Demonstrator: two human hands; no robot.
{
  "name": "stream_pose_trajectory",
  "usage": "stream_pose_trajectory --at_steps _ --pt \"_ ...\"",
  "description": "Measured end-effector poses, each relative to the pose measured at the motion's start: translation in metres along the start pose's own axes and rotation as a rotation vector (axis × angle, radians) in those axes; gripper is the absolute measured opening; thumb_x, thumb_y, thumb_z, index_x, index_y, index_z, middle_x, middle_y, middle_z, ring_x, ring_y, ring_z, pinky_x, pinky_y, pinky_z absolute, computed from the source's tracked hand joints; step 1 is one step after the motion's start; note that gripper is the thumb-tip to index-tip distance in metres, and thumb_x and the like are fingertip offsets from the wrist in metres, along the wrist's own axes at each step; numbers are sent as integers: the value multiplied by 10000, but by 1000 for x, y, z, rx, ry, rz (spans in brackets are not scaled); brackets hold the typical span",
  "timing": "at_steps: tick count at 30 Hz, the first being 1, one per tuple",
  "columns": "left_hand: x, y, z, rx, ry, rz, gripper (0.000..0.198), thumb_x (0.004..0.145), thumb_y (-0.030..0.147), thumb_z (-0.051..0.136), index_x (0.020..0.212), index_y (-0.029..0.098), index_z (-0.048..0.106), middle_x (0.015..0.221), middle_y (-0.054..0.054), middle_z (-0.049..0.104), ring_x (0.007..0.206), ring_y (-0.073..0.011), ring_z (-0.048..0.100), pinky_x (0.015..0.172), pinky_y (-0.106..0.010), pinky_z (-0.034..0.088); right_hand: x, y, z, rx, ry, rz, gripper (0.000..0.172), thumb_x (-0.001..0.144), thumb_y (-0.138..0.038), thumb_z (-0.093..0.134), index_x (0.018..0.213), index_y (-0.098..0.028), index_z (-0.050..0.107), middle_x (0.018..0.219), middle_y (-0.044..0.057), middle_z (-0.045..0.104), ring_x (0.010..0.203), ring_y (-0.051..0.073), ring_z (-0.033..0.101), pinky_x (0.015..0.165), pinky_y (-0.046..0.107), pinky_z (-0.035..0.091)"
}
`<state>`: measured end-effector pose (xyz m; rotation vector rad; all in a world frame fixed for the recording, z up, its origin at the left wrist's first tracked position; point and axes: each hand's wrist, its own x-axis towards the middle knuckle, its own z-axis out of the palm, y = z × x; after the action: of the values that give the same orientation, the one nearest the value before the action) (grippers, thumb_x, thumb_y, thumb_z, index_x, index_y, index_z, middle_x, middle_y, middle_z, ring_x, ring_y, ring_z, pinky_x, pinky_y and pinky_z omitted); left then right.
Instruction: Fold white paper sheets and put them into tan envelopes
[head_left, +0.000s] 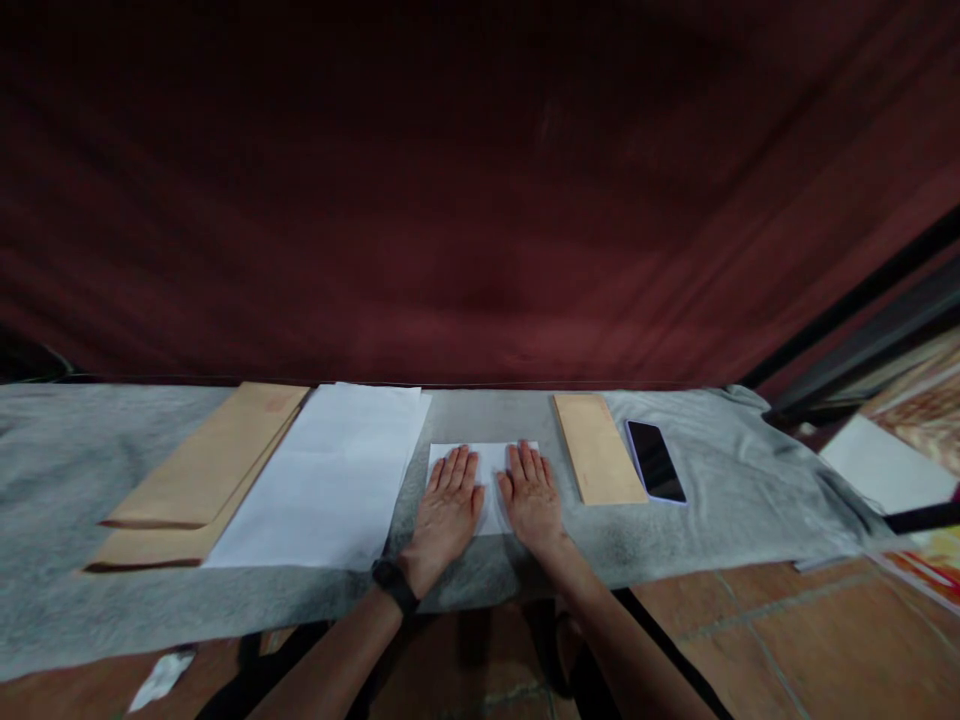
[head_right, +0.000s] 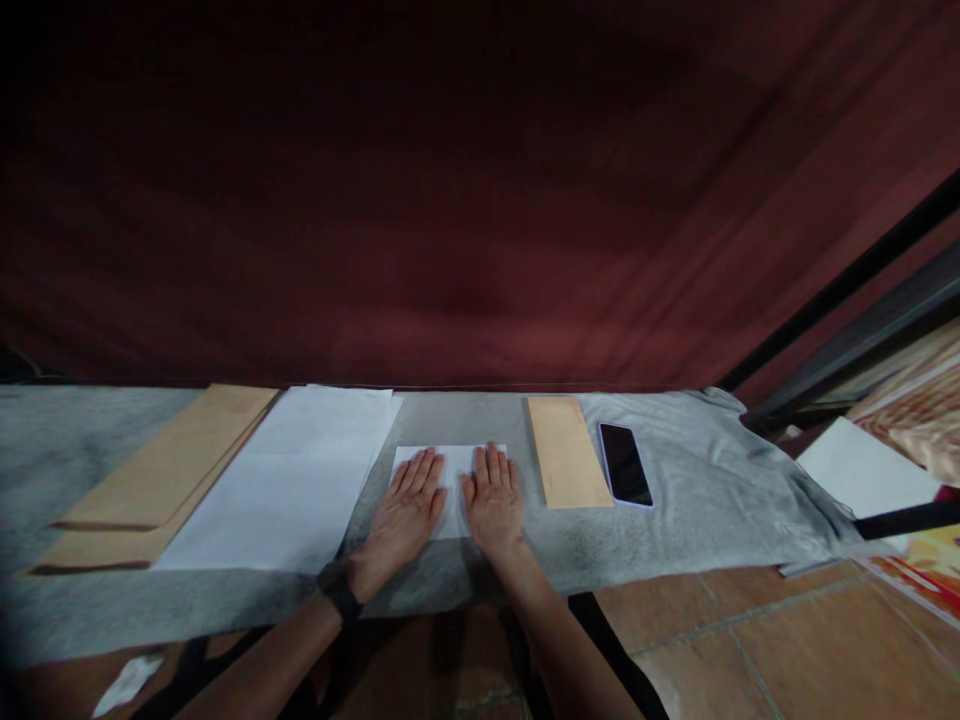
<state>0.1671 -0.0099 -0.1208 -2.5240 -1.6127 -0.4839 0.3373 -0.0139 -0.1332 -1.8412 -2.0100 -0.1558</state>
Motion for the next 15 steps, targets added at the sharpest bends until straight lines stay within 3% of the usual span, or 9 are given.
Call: stream_pose_trajectory --at_steps 6,15 --pt "-2 -3 -3 7 17 -1 553 1006 361 355 1475 82 442 1553 -171 439 1478 -274 353 1212 -476 293 -2 9 4 -5 74 -14 543 1040 -397 367 1489 -103 454 1558 199 415 1438 322 405 1145 519 339" --pt "-4 -4 -6 13 -15 12 577 1008 429 392 1477 100 450 1573 -172 403 1486 -296 334 1214 -500 288 -4 12 5 -16 92 17 625 1042 -433 360 1488 3 406 1521 265 438 1415 342 429 1144 514 347"
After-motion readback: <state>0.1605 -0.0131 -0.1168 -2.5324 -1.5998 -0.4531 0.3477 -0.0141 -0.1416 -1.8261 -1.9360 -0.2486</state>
